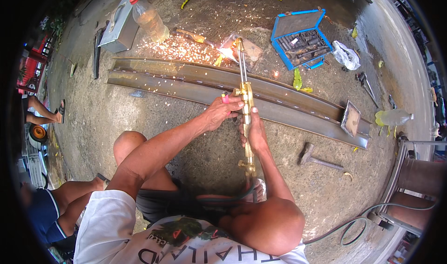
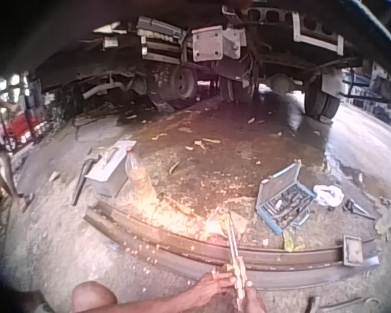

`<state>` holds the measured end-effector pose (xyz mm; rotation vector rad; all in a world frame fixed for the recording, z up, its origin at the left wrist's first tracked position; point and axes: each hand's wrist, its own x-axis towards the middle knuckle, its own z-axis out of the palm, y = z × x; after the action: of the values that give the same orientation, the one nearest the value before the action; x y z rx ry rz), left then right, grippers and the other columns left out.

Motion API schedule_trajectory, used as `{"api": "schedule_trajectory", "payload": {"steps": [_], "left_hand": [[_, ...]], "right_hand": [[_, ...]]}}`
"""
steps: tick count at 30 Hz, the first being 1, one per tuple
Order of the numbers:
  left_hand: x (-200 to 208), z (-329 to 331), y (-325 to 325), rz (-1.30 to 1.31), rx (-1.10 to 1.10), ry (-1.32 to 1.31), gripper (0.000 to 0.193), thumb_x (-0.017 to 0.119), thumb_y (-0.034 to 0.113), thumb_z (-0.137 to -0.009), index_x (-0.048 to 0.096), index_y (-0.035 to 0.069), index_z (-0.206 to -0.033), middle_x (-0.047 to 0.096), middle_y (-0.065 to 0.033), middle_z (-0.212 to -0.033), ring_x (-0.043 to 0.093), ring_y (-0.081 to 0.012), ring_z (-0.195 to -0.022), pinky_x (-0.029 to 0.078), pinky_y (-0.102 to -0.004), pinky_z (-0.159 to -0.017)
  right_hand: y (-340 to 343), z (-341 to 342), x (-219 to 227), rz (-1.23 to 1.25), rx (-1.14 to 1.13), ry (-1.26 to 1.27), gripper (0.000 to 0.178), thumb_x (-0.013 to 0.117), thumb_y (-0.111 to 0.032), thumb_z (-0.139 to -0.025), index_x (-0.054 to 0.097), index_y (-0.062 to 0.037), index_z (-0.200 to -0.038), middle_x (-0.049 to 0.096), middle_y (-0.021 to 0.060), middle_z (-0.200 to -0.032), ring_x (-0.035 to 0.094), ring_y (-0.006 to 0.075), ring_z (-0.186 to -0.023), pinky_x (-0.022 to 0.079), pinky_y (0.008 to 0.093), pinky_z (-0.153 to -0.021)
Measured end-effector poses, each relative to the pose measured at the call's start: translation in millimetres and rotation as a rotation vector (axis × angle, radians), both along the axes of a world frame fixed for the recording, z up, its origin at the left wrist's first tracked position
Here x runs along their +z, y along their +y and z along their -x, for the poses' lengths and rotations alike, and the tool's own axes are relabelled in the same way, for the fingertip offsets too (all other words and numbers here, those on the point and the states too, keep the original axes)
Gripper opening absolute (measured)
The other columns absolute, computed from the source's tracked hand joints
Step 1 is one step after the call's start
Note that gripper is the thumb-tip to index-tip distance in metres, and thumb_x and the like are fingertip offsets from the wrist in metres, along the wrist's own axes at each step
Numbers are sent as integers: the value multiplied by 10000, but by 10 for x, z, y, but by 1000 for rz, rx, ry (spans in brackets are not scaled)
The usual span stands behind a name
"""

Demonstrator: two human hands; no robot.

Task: The person marks a small metal plate with a pencil, then uses a blowtorch to cut a long metal beam. The person ignites the torch with a lighter and directs the flame along the beam to create a cut.

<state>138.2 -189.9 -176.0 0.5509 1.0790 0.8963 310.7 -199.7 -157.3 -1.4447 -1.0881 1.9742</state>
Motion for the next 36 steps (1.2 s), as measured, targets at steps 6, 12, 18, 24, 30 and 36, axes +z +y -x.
{"api": "schedule_trajectory", "payload": {"steps": [6,12,18,24,30,36], "left_hand": [[-9,-5,0,-3,-14,-4,502,719,270,-944,588,36,-1368,595,-85,-1355,491,-235,-1319,382,-464,-1115],[-42,-8,-1,10,4,-1,504,729,261,-938,587,29,-1362,591,-82,-1360,502,-228,-1309,390,-463,-1112],[-48,-7,-1,10,8,-9,502,733,260,-936,589,28,-1357,590,-79,-1359,503,-225,-1307,392,-465,-1113],[-7,-9,-9,15,-1,-18,490,736,263,-934,598,37,-1347,593,-79,-1354,505,-221,-1299,394,-465,-1110],[-24,-9,-9,18,2,-20,488,738,263,-932,603,33,-1341,603,-80,-1339,508,-220,-1296,395,-462,-1108],[-13,-11,-8,17,-3,-28,490,740,260,-931,602,31,-1343,605,-77,-1338,515,-221,-1289,398,-462,-1105]], "right_hand": [[-9,-16,-5,-6,3,7,684,215,-697,-1009,491,-76,-941,450,18,-601,399,129,-395,358,295,-363],[-19,-10,36,-14,2,-5,680,214,-686,-1015,495,-71,-937,450,20,-594,401,126,-394,363,293,-361],[-17,-3,49,-13,-2,-10,674,214,-673,-1020,497,-67,-935,452,21,-593,402,126,-392,364,295,-359],[-23,-13,36,-16,-10,-17,683,226,-674,-1018,506,-57,-942,455,26,-596,409,129,-390,367,299,-358],[-28,-10,52,-20,-22,-13,701,248,-680,-1011,527,-40,-943,457,32,-602,426,133,-390,373,305,-355],[-27,-14,56,-21,-16,-32,696,243,-679,-1013,521,-45,-944,460,29,-604,421,132,-391,372,303,-360]]}}
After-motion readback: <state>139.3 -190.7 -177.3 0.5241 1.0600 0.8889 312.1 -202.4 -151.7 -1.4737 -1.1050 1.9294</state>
